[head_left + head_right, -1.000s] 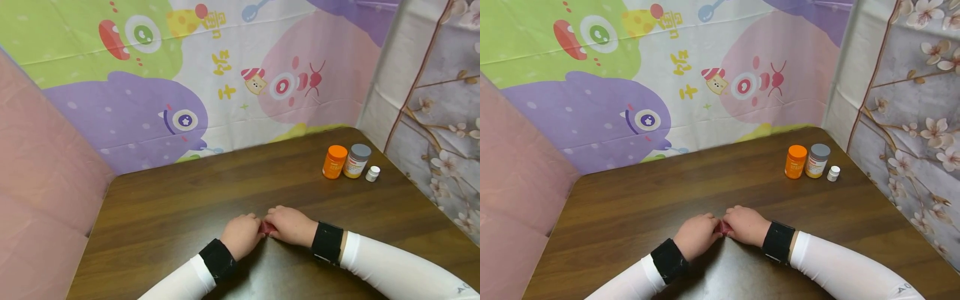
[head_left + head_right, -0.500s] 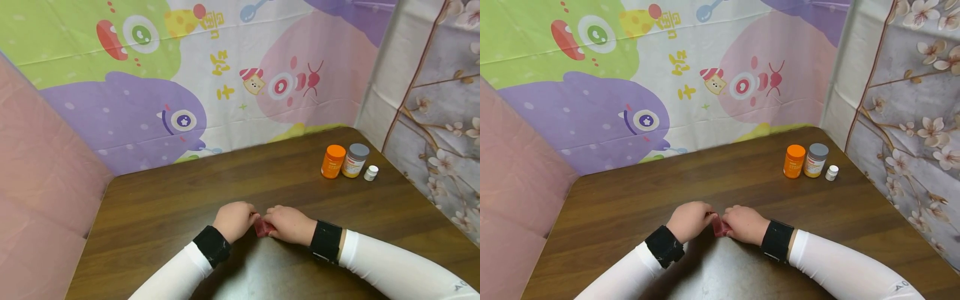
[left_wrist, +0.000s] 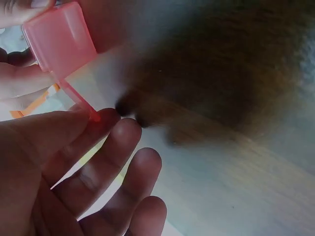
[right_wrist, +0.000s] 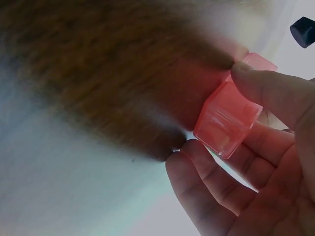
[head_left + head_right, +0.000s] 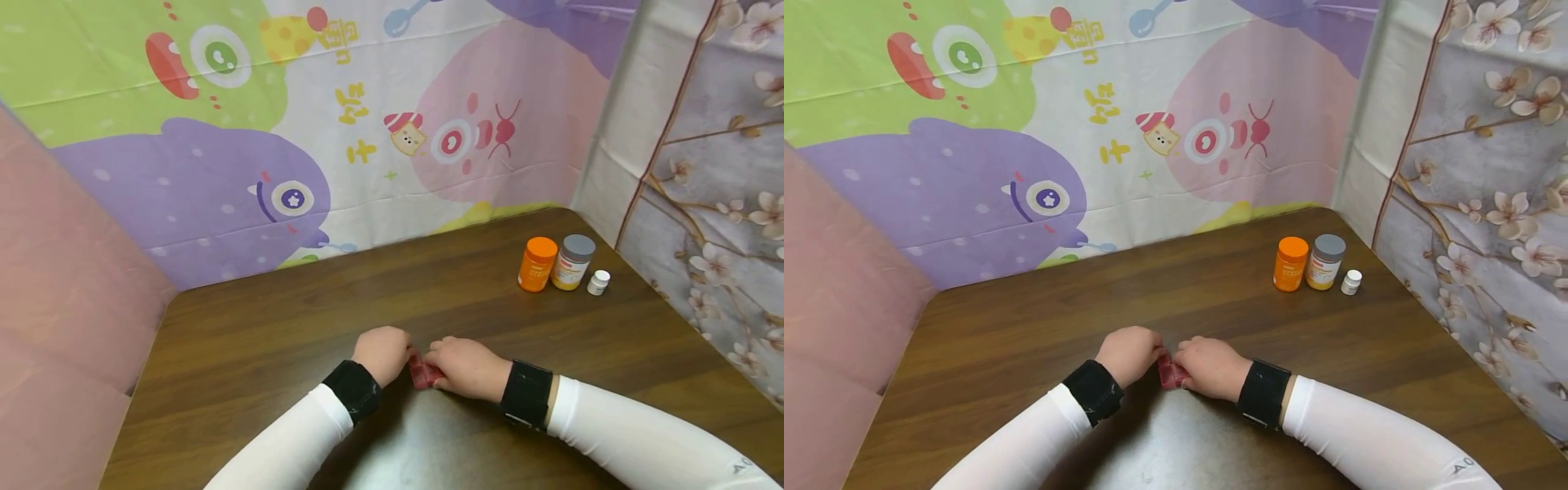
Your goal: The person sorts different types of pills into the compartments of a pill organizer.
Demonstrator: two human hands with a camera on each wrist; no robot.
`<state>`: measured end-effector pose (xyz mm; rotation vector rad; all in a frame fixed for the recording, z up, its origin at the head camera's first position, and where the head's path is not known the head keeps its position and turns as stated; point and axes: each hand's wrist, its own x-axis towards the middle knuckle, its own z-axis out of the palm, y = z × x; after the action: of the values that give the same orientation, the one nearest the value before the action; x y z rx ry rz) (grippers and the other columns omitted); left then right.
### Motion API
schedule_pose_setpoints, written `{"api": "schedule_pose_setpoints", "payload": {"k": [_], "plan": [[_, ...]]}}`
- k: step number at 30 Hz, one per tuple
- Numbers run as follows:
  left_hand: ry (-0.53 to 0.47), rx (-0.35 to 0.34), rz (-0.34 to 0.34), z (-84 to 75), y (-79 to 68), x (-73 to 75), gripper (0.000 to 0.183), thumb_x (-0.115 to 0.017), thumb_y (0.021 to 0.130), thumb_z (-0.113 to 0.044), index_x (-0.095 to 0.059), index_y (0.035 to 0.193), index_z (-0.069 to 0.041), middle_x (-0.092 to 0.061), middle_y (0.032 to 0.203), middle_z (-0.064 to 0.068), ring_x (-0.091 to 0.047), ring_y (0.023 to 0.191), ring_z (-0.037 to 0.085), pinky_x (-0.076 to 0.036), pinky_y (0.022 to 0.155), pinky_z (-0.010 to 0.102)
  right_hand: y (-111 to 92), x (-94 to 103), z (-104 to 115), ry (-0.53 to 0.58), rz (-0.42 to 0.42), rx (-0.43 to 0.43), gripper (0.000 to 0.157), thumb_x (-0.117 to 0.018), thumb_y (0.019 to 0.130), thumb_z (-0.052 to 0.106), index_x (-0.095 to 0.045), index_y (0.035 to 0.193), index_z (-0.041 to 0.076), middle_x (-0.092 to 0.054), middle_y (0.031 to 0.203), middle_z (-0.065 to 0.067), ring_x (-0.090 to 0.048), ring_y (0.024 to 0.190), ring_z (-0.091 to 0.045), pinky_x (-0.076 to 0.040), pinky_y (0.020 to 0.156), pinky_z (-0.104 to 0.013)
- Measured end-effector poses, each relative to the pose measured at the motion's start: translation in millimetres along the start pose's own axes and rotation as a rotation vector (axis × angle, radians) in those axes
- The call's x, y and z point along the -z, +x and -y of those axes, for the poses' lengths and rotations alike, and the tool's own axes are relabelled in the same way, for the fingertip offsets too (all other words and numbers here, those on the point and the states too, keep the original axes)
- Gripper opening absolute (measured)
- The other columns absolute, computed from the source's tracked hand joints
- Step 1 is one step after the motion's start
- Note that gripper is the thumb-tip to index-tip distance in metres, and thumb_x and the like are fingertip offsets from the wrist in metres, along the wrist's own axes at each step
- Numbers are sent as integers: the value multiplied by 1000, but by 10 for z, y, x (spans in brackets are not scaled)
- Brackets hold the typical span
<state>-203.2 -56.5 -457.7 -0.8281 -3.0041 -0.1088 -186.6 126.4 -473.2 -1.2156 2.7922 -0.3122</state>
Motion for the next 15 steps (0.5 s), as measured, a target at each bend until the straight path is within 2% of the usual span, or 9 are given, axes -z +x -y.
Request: {"api": "schedule_pose_setpoints", "payload": {"k": [9,12,15], "plan": [[-46,14,-9,19,-58,8,21,-67,90,-28,-70,71,-21,-63,63,-6,-53,56,10,-51,51,31,-6,11,30,-3,-10,-6,20,-78,81,28,-68,91,14,-47,72,6,-44,66,-13,-37,56,-26],[-55,36,-20,16,-128,58,19,-67,90,-32,-70,77,-20,-64,67,-5,-55,58,11,-51,52,32,1,1,31,-8,-8,-11,20,-78,81,29,-68,91,14,-47,72,6,-44,67,-13,-37,56,-26],[-45,60,-52,5,-251,122,23,-65,91,-40,-73,91,-17,-69,80,-1,-61,67,14,-54,55,35,15,-2,31,-14,-3,-15,21,-77,81,30,-69,92,14,-47,73,6,-44,67,-13,-38,56,-26]]}}
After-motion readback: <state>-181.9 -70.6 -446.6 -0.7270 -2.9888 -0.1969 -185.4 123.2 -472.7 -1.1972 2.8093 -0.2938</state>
